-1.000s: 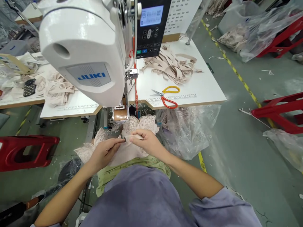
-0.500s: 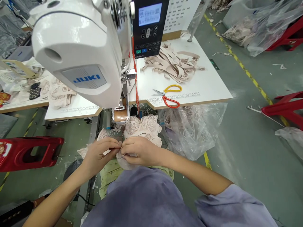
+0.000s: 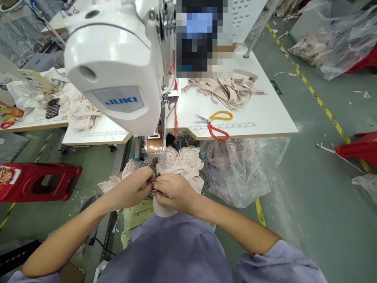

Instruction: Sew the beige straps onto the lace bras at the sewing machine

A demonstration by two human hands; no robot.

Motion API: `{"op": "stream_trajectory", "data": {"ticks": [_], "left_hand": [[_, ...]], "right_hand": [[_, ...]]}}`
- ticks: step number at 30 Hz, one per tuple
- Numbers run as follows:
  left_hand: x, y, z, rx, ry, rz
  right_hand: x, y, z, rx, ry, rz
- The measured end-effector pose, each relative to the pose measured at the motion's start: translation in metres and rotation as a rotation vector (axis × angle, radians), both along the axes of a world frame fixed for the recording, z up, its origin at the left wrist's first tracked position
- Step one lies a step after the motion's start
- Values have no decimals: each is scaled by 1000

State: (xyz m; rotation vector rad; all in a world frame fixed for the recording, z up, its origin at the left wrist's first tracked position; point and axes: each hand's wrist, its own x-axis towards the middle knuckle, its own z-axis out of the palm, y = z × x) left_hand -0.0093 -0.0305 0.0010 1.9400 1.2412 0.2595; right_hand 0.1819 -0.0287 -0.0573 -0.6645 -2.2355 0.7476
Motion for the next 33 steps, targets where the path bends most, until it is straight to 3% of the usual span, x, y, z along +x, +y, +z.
{"op": "stream_trajectory", "data": {"ticks": [3,5,7,9,15,20,26,33], "left_hand": [[8,-4,-12,-204,-395,217],[14,-11,-21,-289,-668,387],[18,-18,-25,-297,-770,515],[17,-23,-25,-236,-703,545],[7,-25,-18,109,-421,438],[7,-25,-24,71,-508,486],[7,-24,-33,314,-391,435],[14,-23,-46,213,-592,558]], "right_hand": [[-2,0,4,-103,146,-61],[-2,0,7,-80,208,-107],[-1,0,10,-7,204,-134],[0,1,12,56,156,-128],[1,1,11,93,88,-105],[-4,0,7,97,121,-147],[-7,1,5,-38,183,-127],[-9,4,12,-255,236,-200]]}}
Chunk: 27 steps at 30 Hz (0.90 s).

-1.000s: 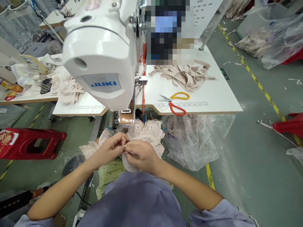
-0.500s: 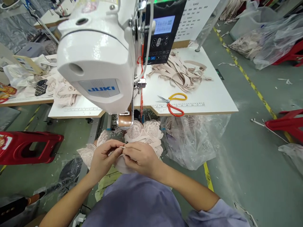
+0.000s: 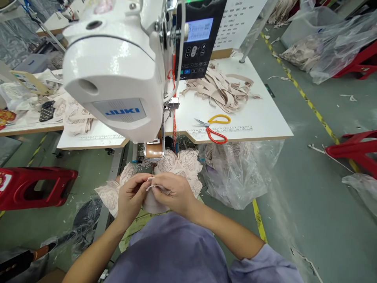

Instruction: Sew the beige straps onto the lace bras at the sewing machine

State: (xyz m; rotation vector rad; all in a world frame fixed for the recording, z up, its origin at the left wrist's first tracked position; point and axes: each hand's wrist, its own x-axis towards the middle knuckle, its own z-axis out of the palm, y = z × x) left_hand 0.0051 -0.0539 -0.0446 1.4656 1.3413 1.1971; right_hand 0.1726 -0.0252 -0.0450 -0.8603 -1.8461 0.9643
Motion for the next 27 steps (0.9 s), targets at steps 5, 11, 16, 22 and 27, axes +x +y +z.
{"op": "stream_trajectory", "data": {"ticks": [5,11,16,22,27], "left_hand": [[1,2,-5,126,215,70],[-2,10,14,348,439,-32],[-5,15,29,467,548,-109],[-10,15,29,337,620,-149],[-13,17,35,170,580,-228]], "right_hand": [[6,6,-2,-80,-43,-52],[22,34,12,46,-287,-135],[27,42,25,-79,-288,78],[29,39,30,-235,-291,197],[31,38,30,-211,-330,241]]}}
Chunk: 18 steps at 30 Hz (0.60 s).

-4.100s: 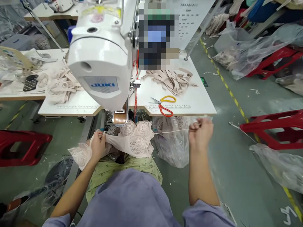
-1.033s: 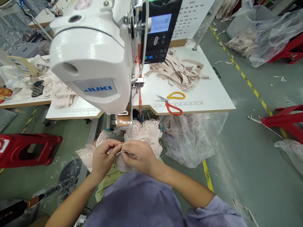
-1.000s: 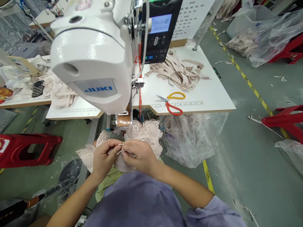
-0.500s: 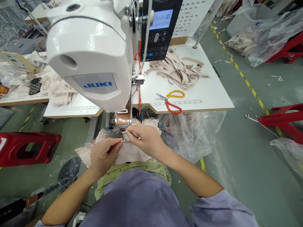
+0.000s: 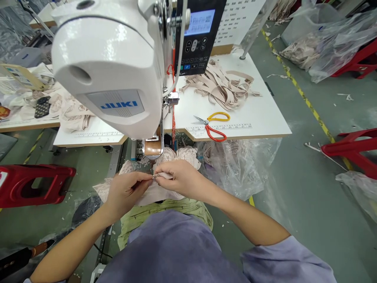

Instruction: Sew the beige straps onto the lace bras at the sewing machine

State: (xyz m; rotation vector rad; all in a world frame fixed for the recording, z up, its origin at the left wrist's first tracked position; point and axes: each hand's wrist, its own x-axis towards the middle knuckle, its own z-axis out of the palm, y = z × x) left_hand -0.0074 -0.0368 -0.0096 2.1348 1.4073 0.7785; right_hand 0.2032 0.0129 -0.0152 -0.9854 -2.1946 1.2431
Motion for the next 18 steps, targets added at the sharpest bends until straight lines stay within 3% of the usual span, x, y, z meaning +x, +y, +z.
{"op": "stream_trajectory", "data": {"ticks": [5,10,15,18], "left_hand": [[-2,7,8,-126,6,-40],[-5,12,5,-179,175,-106],[3,12,2,-129,154,-60],[8,19,1,-144,72,69]], "right_hand": [[0,-2,1,83,-18,0],[-1,-5,0,18,13,-15],[-4,0,4,238,75,-127],[-10,22,11,273,-9,-113]]}}
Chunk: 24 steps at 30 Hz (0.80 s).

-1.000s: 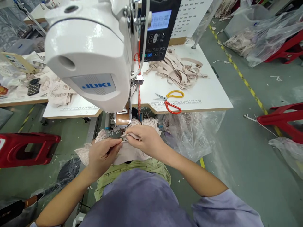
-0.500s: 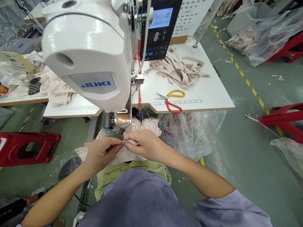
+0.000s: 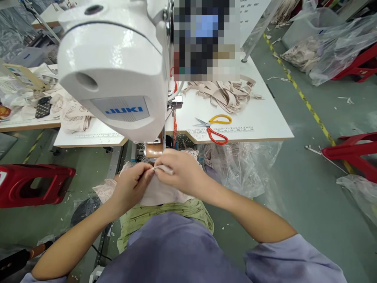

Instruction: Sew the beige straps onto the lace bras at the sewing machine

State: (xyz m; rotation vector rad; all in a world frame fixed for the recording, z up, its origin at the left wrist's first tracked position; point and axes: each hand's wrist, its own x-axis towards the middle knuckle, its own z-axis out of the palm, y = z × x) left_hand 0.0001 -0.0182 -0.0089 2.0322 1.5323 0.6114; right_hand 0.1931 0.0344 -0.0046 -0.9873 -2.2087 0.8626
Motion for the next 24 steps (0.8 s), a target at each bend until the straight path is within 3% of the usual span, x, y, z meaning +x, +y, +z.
{"op": "stream_trajectory", "data": {"ticks": [3,7,11,14,17,20,22,24], "left_hand": [[-6,12,-9,183,133,98],[-29,30,-30,519,338,-155],[-42,40,-36,693,431,-304],[-35,39,-27,655,494,-288],[-21,34,-16,526,521,-224],[-16,33,-12,467,502,-178],[-24,40,-14,488,472,-234],[-37,51,-16,555,459,-386]], "right_hand": [[-7,28,6,-37,-112,-13],[-15,47,16,-52,-234,-39],[-15,45,22,-69,-310,-36],[-11,36,10,49,-256,-85],[-6,22,-16,296,-160,-201],[-7,12,-37,435,-95,-298],[-8,10,-42,478,-86,-347],[-9,11,-40,498,-108,-367]]}}
